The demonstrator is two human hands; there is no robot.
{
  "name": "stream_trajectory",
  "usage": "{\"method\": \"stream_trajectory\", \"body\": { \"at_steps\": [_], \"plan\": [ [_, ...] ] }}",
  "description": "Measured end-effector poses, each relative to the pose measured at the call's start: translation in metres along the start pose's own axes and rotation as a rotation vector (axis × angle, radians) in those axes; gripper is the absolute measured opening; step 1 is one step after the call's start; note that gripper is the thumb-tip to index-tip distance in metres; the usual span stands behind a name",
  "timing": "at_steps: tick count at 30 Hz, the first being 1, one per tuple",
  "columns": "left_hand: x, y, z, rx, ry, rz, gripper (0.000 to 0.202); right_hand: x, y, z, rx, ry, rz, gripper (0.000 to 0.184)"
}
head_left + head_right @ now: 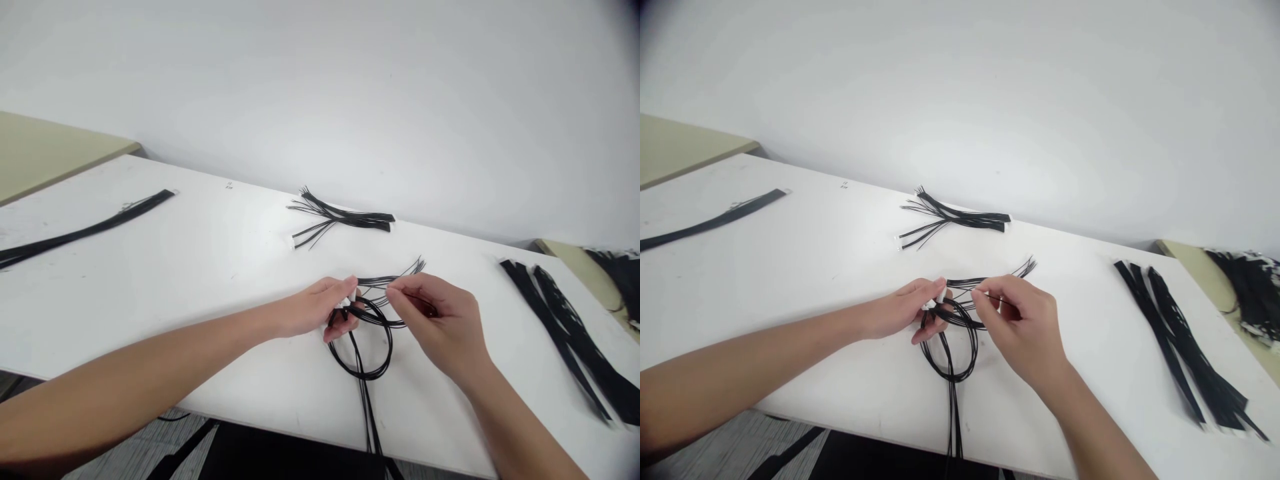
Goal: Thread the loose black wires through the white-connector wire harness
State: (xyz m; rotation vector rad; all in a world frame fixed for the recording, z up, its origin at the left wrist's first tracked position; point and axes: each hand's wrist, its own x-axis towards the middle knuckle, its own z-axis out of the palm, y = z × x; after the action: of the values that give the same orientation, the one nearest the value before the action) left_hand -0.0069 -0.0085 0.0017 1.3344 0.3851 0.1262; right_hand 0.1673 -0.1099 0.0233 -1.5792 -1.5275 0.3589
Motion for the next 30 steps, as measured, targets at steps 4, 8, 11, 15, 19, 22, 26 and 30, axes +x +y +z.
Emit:
{"method": "stream_trajectory", "body": {
  "at_steps": [4, 8, 11, 15, 19, 22, 26, 30],
  "plan": [
    [-0.002, 0.004, 0.001, 0.020, -0.027, -0.007, 0.058, 0.000, 0.004, 0.010, -0.137, 0.079, -0.343, 0.013],
    [-0.002, 0.004, 0.001, -0.017, -0.045, -0.035, 0.058, 0.000, 0.006, 0.014, -0.152, 0.104, -0.413, 0.015],
    [-0.001, 0.003, 0.000, -0.030, -0.062, -0.045, 0.056, -0.001, 0.006, 0.015, -0.152, 0.113, -0.413, 0.016],
    [-0.002, 0.005, 0.000, -0.030, -0.063, -0.065, 0.054, -0.002, 0.006, 0.017, -0.151, 0.117, -0.416, 0.016],
    [-0.001, 0.005, 0.000, -0.034, -0.062, -0.063, 0.053, -0.002, 0.005, 0.017, -0.161, 0.121, -0.423, 0.016],
    [0.001, 0.001, -0.002, -0.149, -0.096, -0.062, 0.053, -0.002, 0.004, 0.016, -0.179, 0.131, -0.435, 0.017],
    [0.004, -0.002, -0.005, -0.455, -0.091, -0.139, 0.051, 0.001, 0.006, 0.010, -0.214, 0.344, -0.440, 0.025],
    [0.005, -0.001, -0.009, -0.689, 0.013, -0.173, 0.050, 0.002, 0.009, 0.002, -0.111, 0.596, -0.514, 0.024]
  ]
}}
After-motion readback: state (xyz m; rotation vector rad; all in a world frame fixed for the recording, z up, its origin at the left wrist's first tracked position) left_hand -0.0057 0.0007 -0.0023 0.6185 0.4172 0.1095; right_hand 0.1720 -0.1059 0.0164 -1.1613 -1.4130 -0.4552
